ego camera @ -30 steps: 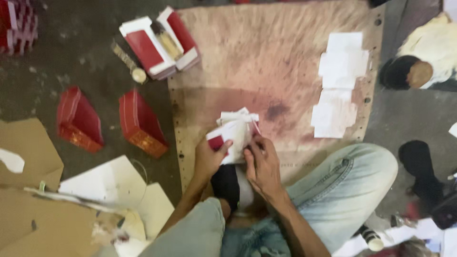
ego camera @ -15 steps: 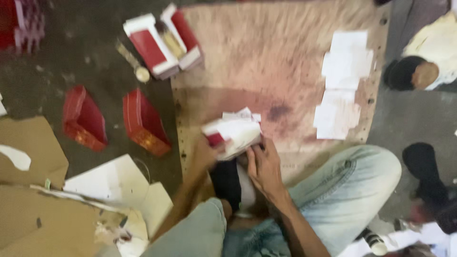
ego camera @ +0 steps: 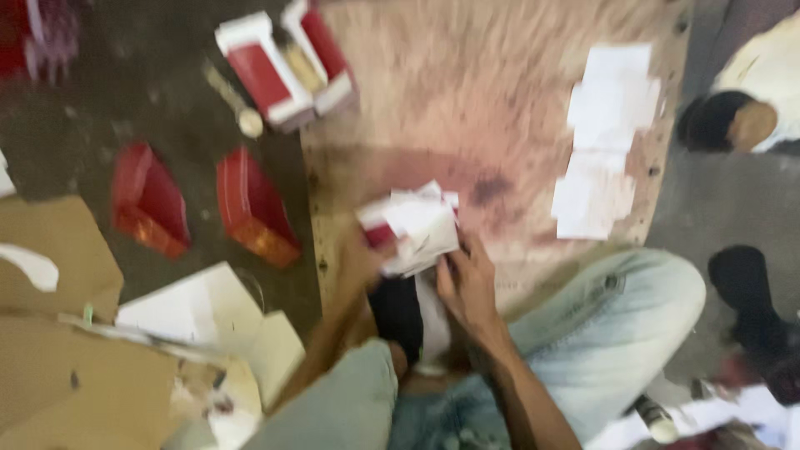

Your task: The person sits on the floor and assembles small red and white cardboard boxes. They fold the white paper inserts into the red box shells, press the edges to secure them, and place the finished units aside.

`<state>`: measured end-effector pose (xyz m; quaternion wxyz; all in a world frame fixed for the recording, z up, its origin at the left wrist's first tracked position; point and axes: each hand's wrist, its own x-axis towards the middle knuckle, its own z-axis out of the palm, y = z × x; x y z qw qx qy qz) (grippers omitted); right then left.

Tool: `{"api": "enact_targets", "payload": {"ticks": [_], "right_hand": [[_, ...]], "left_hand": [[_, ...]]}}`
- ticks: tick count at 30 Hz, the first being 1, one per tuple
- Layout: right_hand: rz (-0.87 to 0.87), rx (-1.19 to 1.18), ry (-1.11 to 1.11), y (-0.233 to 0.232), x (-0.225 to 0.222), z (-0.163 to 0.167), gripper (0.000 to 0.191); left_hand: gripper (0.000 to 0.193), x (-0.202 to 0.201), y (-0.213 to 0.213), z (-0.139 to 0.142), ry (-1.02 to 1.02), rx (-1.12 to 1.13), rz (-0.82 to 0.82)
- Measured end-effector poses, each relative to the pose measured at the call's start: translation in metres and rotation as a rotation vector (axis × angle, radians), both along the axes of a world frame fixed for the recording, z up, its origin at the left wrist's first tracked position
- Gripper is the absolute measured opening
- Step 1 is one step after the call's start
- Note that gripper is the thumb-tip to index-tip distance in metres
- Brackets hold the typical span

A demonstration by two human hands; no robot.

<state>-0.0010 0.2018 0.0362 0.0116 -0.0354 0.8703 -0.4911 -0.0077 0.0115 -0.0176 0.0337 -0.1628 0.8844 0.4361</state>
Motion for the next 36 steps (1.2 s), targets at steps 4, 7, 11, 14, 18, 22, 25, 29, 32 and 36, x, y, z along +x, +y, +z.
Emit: {"api": "enact_targets", "payload": {"ticks": [4, 7, 11, 14, 18, 22, 25, 29, 32, 36], "right_hand": [[0.107, 0.089, -0.184, 0.001, -0.004, 0.009, 0.041], [0.054, 0.035, -0.008, 0.0, -0.007, 0.013, 0.027], [0.028, -0.001, -0.056, -0.001, -0.005, 0.009, 0.032], [-0.002, 0.02, -0.11, -0.002, -0.003, 0.003, 0.028], [0.013, -0.011, -0.007, -0.003, -0.005, 0.004, 0.02], [-0.011, 0.009, -0.096, -0.004, -0.009, 0.008, 0.017], [-0.041, -0.013, 0.02, -0.005, -0.01, 0.003, 0.012], [0.011, 0.018, -0.107, -0.007, -0.008, -0.003, 0.02], [-0.012, 0.043, -0.045, -0.008, -0.01, 0.0, 0.022], [0.0, 0.07, 0.023, -0.008, -0.01, 0.009, 0.03]], "left_hand": [[0.047, 0.002, -0.002, 0.0, -0.12, 0.352, 0.168], [0.056, 0.001, -0.001, 0.0, -0.04, 0.394, 0.083], [0.046, 0.003, -0.002, -0.003, -0.27, 0.149, 0.13], [0.054, 0.011, 0.0, 0.001, -0.059, 0.106, 0.029], [0.051, 0.002, -0.003, 0.002, 0.048, 0.195, 0.012], [0.036, -0.006, -0.011, 0.001, -0.168, 0.216, 0.168], [0.045, -0.008, -0.007, 0.003, 0.005, -0.085, -0.039], [0.032, -0.002, -0.02, 0.011, -0.193, 0.628, 0.331], [0.046, -0.008, -0.015, 0.013, -0.17, 0.711, 0.221], [0.043, -0.008, -0.013, 0.012, -0.181, 0.321, 0.221]]}}
